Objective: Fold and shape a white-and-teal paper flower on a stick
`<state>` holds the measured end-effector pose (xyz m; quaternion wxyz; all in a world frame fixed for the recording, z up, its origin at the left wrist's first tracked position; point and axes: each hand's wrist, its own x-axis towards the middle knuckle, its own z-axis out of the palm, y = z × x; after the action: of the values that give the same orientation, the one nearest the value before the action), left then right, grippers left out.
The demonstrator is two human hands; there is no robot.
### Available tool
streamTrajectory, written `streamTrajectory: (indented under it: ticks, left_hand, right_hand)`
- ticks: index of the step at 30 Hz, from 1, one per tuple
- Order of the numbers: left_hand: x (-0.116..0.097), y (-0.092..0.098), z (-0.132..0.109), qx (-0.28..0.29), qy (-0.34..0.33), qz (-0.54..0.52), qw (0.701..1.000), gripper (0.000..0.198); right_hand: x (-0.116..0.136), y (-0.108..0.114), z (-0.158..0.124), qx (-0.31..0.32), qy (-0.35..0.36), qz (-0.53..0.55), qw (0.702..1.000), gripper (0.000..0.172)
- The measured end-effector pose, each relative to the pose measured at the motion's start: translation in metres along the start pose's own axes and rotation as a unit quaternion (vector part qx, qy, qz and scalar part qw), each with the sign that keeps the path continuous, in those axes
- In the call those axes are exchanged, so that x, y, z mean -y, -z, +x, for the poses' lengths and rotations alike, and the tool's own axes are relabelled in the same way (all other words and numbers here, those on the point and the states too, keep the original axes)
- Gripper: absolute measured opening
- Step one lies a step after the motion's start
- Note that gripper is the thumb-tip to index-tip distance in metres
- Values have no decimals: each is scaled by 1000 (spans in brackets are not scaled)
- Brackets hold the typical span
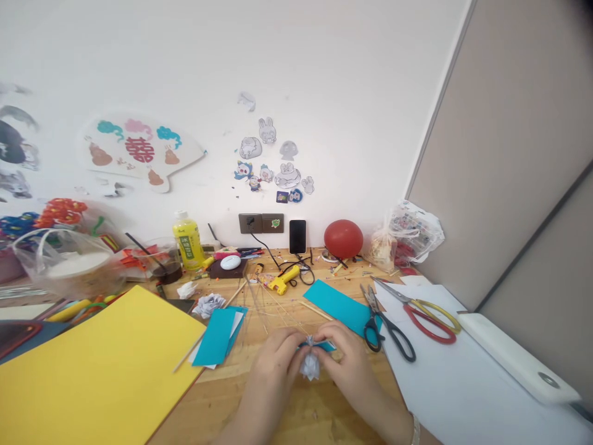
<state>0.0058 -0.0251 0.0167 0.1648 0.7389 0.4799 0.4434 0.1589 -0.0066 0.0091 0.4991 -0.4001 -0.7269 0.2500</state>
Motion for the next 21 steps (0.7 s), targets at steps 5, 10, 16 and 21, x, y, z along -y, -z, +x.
streamTrajectory:
  ticks: [5,10,16,21]
  left_hand:
    - [-2,5,7,59,57,-35,996,8]
    - [-4,10,10,116,105,-85,984,7]
    - [3,5,12,132,131,-138,973,8]
    - [15,-5,13,95,183,-169,964,13]
  right_hand:
    - [2,1,4,30,-95,55,994,7]
    - [-7,-2,5,81,-141,131,978,10]
    - [-12,-3,5,107,-162,167,967,12]
    - [-17,1,9,71,-182,124,973,15]
